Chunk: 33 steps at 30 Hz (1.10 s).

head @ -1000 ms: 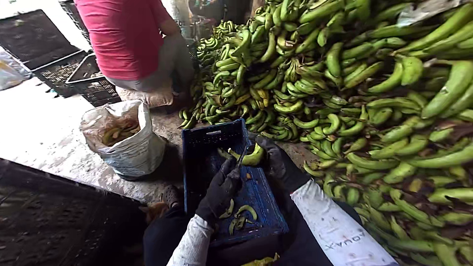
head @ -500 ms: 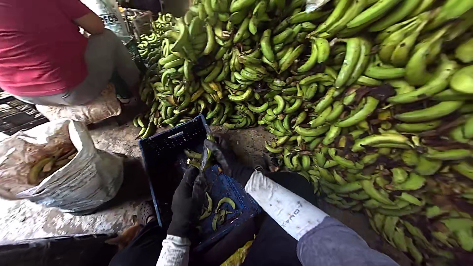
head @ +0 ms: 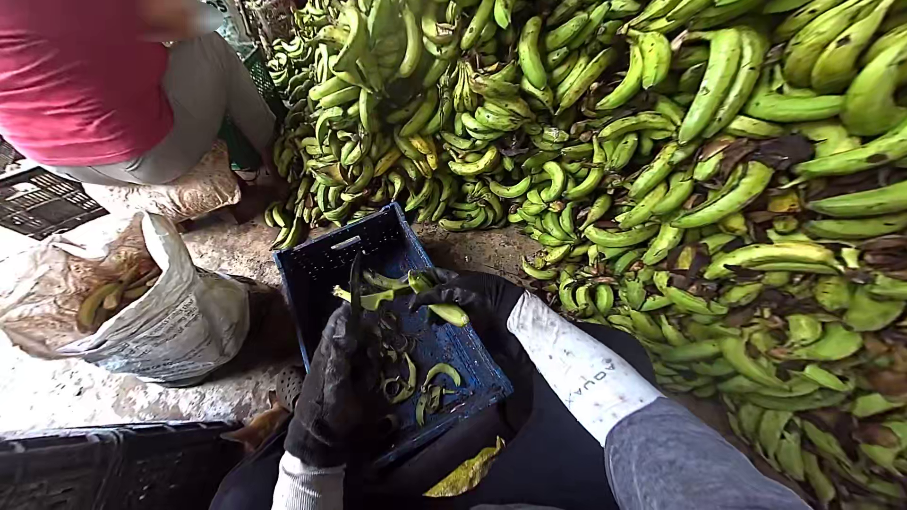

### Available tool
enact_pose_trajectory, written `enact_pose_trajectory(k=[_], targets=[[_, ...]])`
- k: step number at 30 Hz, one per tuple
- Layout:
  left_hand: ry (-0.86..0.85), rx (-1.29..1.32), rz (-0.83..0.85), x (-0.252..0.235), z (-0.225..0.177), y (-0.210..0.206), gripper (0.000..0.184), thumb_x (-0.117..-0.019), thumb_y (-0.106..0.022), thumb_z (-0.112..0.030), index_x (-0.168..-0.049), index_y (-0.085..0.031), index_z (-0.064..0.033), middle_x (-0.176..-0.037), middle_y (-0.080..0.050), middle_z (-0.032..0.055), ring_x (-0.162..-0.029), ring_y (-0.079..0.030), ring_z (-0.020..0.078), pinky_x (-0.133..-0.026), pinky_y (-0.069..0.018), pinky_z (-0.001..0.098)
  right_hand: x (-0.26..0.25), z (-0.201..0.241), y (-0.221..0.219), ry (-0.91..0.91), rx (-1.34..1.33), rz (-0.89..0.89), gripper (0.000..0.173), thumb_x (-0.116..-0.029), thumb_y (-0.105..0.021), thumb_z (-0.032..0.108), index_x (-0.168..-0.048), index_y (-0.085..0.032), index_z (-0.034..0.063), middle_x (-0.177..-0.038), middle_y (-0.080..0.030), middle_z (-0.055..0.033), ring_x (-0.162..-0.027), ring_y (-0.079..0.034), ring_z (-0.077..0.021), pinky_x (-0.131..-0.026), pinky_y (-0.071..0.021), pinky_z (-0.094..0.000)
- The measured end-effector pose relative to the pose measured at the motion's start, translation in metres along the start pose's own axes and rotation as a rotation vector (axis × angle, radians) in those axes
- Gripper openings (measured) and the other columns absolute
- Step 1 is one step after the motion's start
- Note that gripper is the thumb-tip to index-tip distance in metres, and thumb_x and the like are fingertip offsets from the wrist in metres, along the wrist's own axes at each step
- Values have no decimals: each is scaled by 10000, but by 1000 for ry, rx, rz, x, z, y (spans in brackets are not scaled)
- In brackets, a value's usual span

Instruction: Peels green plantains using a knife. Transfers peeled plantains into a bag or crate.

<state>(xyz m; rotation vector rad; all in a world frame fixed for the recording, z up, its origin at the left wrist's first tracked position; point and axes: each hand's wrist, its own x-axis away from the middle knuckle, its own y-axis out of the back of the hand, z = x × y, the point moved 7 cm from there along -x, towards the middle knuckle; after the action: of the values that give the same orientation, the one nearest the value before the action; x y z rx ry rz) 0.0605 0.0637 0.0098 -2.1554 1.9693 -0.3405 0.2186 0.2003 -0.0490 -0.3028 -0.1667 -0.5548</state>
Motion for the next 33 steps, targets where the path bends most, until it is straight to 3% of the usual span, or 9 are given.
enact_pose_trajectory(k=[3, 6, 9, 12, 16, 20, 27, 30, 33], targets=[[-50, -38, 8, 3, -10, -1, 583, -973, -555, -622, -1334, -515, -166, -745, -568, -38, -575, -538, 62, -516, -498, 211, -10, -21, 41, -86, 130, -199, 494, -984, -631, 64, -1445, -460, 110, -1063, -649, -83, -715, -641, -127, -621, -574, -283], [-75, 13, 44, 6, -24, -1, 544, -974, -559, -618, -1348, -554, -223, -713, -558, -50, -563, -539, 66, -538, -530, 241, -7, -32, 67, -98, 149, -409, 526, -1017, -633, 188, -1499, -424, 175, -1175, -639, -118, -780, -638, -172, -673, -559, -340], [118, -254, -26, 4, -2, 11, 408, -1062, -439, -488, -1106, -621, -126, -714, -561, -7, -572, -524, 92, -520, -488, 251, -3, -18, 53, 21, -1, -489, 497, -1011, -611, 314, -1473, -449, 228, -1113, -675, -70, -812, -678, -165, -709, -581, -328], [427, -761, -120, -1, 40, 26, 448, -1068, -448, -480, -1260, -630, -119, -946, -680, 62, -840, -656, 174, -771, -553, 437, -6, 8, 31, 86, -90, -607, 545, -1008, -552, 530, -1446, -453, 221, -978, -671, -72, -730, -672, -181, -657, -583, -344], [118, -530, -61, 0, 47, -5, 485, -1054, -438, -460, -1311, -601, -83, -854, -644, -31, -693, -610, 58, -624, -546, 259, -5, 26, 6, 249, -128, -687, 544, -972, -531, 637, -1373, -491, 273, -861, -616, -37, -614, -596, -142, -548, -537, -313], [-112, -392, -11, 1, 48, -32, 599, -1062, -408, -536, -1311, -586, -21, -798, -618, -52, -624, -557, 28, -571, -517, 227, -5, 39, -3, 408, -164, -753, 468, -996, -513, 591, -1380, -506, 325, -824, -600, -24, -577, -575, -136, -504, -522, -305], [-125, -380, 21, 3, 48, -40, 529, -1080, -390, -471, -1291, -592, -30, -762, -579, -60, -604, -532, 29, -560, -499, 222, 3, 61, -9, 584, -165, -830, 433, -1038, -470, 492, -1418, -475, 283, -838, -604, -18, -557, -580, -115, -490, -540, -280], [-105, -410, 15, 1, 54, -36, 523, -1080, -386, -479, -1265, -600, -39, -787, -592, -62, -618, -534, 18, -567, -498, 216, -3, 48, -13, 499, -155, -785, 446, -1037, -451, 538, -1434, -460, 335, -829, -584, -15, -559, -553, -122, -491, -516, -297], [-66, -483, -44, -7, 64, -23, 515, -1068, -367, -463, -1254, -613, -50, -797, -602, -55, -632, -552, 25, -577, -508, 228, -14, 37, -33, 337, -301, -684, 421, -1033, -421, 566, -1314, -545, 277, -766, -578, 13, -536, -556, -115, -499, -528, -294]])
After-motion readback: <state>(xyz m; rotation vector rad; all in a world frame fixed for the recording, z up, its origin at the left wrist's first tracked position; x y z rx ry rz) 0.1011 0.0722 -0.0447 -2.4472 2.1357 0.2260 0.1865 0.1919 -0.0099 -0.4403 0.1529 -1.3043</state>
